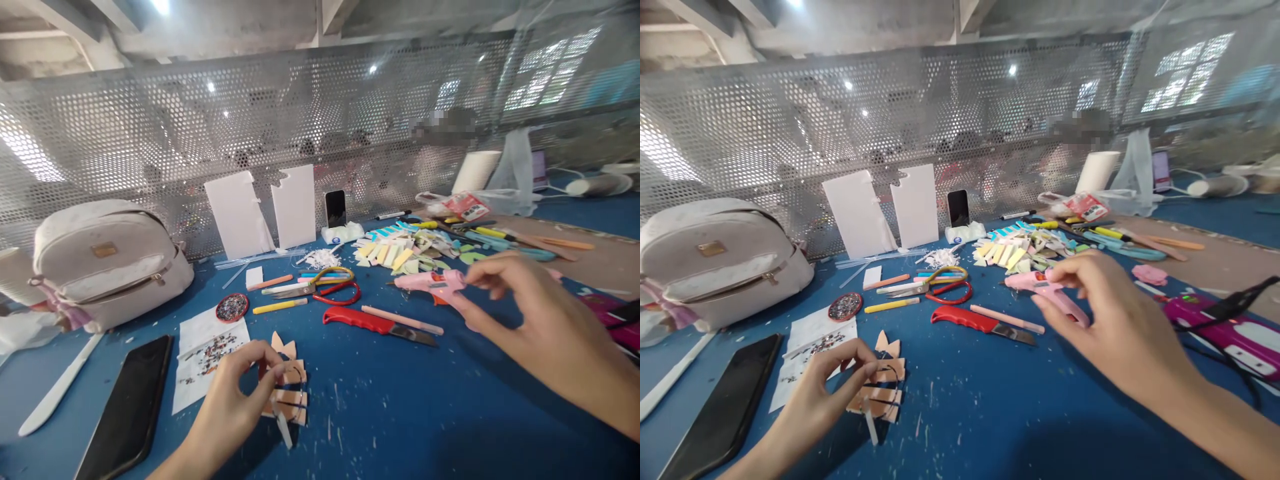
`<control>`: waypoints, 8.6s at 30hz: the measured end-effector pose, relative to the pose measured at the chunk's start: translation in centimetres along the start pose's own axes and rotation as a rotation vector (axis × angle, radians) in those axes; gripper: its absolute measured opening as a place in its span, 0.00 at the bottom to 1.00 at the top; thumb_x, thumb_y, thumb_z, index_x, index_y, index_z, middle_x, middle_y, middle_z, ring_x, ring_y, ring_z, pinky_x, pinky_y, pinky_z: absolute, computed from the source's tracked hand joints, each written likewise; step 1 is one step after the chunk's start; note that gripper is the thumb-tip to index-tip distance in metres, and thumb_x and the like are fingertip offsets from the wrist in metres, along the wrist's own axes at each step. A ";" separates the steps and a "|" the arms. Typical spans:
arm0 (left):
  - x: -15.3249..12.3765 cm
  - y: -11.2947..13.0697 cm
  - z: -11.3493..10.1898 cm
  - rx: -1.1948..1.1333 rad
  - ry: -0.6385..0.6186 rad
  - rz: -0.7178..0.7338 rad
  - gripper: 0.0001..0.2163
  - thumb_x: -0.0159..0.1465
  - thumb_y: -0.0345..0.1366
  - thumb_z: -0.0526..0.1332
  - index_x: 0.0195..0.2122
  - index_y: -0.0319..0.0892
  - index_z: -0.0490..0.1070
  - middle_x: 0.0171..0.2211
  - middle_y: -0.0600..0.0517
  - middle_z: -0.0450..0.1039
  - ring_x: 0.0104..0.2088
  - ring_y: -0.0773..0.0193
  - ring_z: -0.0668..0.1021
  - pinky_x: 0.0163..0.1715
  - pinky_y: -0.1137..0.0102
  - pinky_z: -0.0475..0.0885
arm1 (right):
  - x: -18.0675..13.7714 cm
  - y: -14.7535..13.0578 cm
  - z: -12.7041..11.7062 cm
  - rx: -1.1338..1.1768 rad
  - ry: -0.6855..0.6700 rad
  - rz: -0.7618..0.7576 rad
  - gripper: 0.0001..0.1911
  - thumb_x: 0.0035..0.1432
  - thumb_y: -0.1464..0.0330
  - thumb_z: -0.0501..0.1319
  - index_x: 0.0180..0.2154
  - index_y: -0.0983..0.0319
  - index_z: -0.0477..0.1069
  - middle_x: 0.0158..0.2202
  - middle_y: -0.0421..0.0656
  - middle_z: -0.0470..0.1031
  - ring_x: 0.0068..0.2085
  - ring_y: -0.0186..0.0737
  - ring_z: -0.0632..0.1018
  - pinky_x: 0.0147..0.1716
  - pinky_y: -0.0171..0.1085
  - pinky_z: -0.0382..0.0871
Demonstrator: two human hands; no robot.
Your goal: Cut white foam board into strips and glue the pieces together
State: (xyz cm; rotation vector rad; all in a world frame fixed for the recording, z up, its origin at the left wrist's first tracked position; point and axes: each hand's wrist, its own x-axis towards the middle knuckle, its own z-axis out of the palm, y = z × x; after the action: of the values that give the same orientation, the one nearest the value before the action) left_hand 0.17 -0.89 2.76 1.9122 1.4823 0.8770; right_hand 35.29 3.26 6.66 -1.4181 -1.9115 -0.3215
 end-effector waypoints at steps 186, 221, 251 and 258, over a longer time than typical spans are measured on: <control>0.5 -2.5 1.5 -0.455 -0.141 -0.227 0.13 0.62 0.44 0.63 0.27 0.39 0.76 0.22 0.53 0.71 0.24 0.66 0.73 0.26 0.74 0.69 | -0.9 -12.0 11.2 1.126 -0.769 0.021 0.04 0.54 0.76 0.61 0.32 0.62 0.70 0.30 0.35 0.69 0.24 0.25 0.65 0.21 0.26 0.56; 0.5 -3.0 1.4 -0.486 -0.138 -0.212 0.17 0.61 0.49 0.64 0.28 0.37 0.76 0.23 0.51 0.72 0.25 0.65 0.74 0.26 0.71 0.72 | -1.0 -12.0 11.2 1.113 -0.774 0.037 0.04 0.53 0.76 0.61 0.32 0.62 0.70 0.29 0.36 0.70 0.24 0.27 0.66 0.20 0.27 0.56; -0.1 -2.0 1.9 -0.375 -0.031 -0.160 0.12 0.63 0.42 0.61 0.26 0.41 0.74 0.26 0.51 0.72 0.28 0.63 0.69 0.30 0.70 0.61 | -0.8 -11.9 11.4 1.140 -0.794 0.036 0.05 0.52 0.77 0.60 0.31 0.62 0.69 0.26 0.35 0.67 0.24 0.27 0.64 0.20 0.28 0.55; -0.2 -2.2 1.9 -0.358 -0.029 -0.154 0.13 0.63 0.43 0.61 0.27 0.41 0.74 0.26 0.52 0.70 0.28 0.65 0.68 0.30 0.71 0.61 | -0.9 -11.9 11.4 1.147 -0.807 0.051 0.05 0.51 0.78 0.60 0.30 0.63 0.69 0.26 0.35 0.67 0.23 0.26 0.64 0.20 0.27 0.55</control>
State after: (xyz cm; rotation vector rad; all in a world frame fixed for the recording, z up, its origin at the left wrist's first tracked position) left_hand 0.30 -0.63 -0.19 1.5245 1.3314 0.9643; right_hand 20.05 4.95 0.52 -0.7804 -2.0072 1.3553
